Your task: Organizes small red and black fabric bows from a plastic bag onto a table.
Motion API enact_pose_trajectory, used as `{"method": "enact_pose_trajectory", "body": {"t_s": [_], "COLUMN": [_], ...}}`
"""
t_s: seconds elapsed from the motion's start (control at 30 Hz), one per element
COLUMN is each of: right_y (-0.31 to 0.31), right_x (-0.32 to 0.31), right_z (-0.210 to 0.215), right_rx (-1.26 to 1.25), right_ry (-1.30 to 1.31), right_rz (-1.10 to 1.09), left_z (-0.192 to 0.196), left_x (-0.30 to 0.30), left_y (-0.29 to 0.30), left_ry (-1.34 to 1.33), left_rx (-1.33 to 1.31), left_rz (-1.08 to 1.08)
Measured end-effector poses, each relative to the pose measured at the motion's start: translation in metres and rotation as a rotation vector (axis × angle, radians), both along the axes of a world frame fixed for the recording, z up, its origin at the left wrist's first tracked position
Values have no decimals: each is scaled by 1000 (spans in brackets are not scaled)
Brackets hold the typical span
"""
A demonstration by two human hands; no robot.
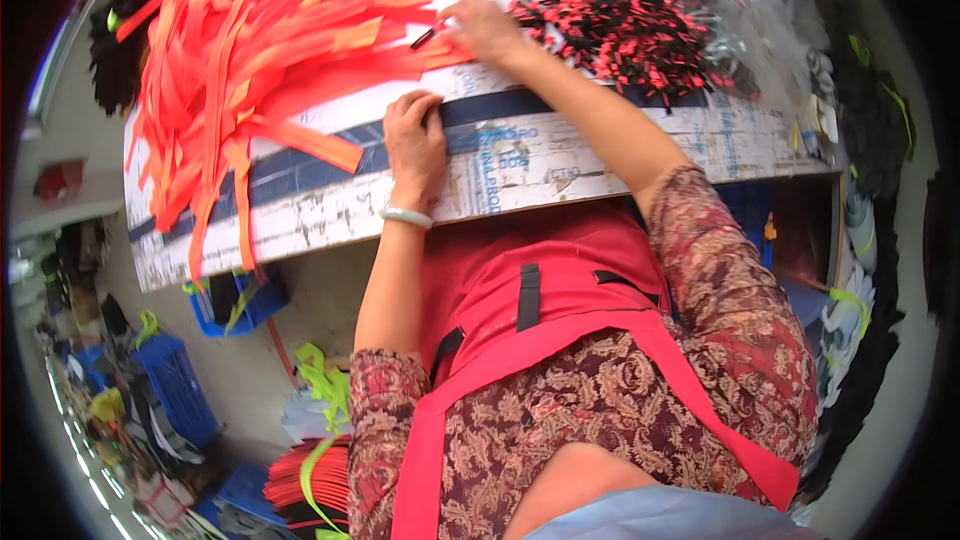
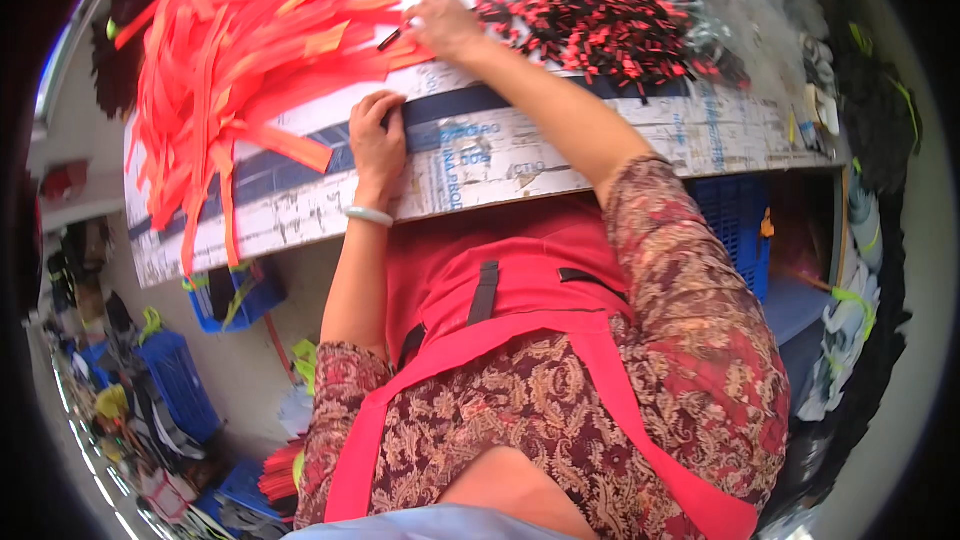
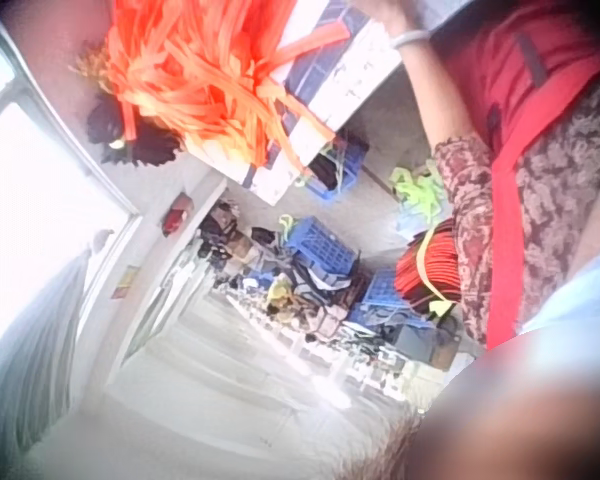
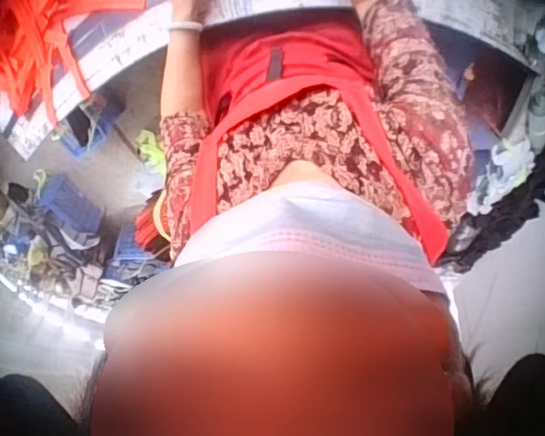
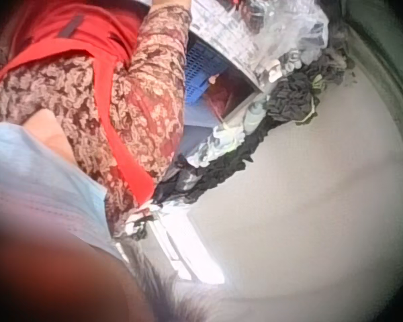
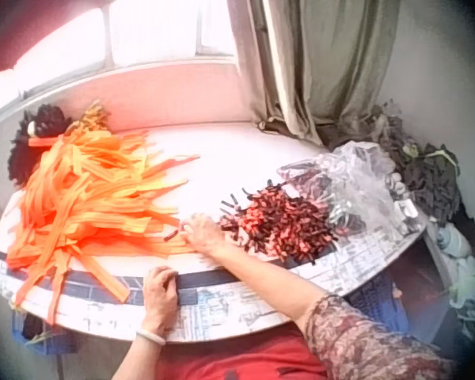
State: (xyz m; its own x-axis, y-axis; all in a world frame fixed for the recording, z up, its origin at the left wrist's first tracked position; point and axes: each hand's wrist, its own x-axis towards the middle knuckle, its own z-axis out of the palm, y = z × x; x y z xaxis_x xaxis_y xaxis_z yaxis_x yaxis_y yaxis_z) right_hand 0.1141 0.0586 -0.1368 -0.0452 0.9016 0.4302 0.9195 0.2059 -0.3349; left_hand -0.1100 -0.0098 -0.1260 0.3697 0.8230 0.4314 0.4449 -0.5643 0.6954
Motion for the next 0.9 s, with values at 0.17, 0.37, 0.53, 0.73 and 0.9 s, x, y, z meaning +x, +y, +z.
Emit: {"method": "enact_pose_trajectory", "body": {"t_s": [0.17,0.37,0.53,0.73,0.9], "right_y": [-22,-132,-224,-184,-122], "right_x": [-5,88,213,171,127], "right_z": [16,48,32,5,-3], "right_rx": [-121,315,354,87,172], "right_ry": [32,222,183,113,78], "right_rz": [-86,-205,-632,-504,-521], "left_z": [-7,-5,26,31,8], "left_x": [-8,-10,46,145,168], "left_y": [-2,-4,-5,-7,-10], "left_ry": [52,38,140,141,284], "left_rx": [3,-57,-142,-158,-18], "left_rz": [-9,28,-123,-411,-326]}}
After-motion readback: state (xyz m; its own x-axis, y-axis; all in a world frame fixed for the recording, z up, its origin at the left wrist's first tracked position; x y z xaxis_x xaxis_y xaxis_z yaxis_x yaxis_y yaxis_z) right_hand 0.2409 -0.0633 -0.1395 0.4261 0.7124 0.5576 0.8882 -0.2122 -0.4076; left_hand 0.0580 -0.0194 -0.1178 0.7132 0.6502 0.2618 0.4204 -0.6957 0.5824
